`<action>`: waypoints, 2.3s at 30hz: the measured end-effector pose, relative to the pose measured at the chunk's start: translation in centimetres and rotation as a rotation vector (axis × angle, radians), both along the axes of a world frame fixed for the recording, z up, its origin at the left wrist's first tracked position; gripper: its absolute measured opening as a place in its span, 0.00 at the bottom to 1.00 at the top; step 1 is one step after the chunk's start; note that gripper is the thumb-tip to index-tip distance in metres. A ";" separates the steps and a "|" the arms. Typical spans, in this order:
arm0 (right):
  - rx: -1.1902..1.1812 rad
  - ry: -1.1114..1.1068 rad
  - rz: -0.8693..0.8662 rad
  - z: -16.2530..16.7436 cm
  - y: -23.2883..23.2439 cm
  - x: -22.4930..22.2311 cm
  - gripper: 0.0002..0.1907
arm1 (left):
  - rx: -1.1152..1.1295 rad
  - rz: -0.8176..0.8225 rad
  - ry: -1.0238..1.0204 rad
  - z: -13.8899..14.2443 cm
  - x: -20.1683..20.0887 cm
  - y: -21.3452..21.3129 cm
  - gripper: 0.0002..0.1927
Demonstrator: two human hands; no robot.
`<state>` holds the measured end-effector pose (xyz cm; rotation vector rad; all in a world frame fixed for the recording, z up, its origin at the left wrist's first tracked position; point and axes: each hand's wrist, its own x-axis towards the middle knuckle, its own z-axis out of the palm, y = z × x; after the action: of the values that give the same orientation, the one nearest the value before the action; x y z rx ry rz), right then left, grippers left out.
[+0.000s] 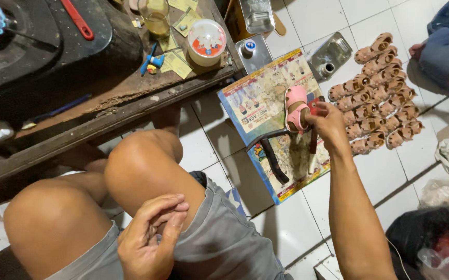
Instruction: The person heats a white sandal sole over a gas burner, then presses it onto a pink sandal upper fitted on a wooden last. They use a curved metal tool to press and smooth the sole edges, then place the finished sandal on a nearby shelf. The process repeats for multiple sandals.
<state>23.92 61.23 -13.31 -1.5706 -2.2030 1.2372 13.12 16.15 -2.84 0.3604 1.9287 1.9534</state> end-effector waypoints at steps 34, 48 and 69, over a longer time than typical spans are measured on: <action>-1.793 1.251 0.349 9.0 -26.3 -4.5 0.23 | 0.396 -0.386 -0.615 4.5 -7.3 4.5 0.25; -0.606 0.438 0.665 14.5 -27.0 -4.4 0.24 | -0.037 -0.150 0.260 6.9 -5.0 2.6 0.24; -0.584 0.467 0.876 17.5 -22.8 -8.6 0.36 | -0.275 -0.516 0.357 7.6 -6.1 0.2 0.35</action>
<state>15.33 38.43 4.23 -0.2226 -2.3385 2.3325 7.06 16.36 4.75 1.0635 2.0126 1.3395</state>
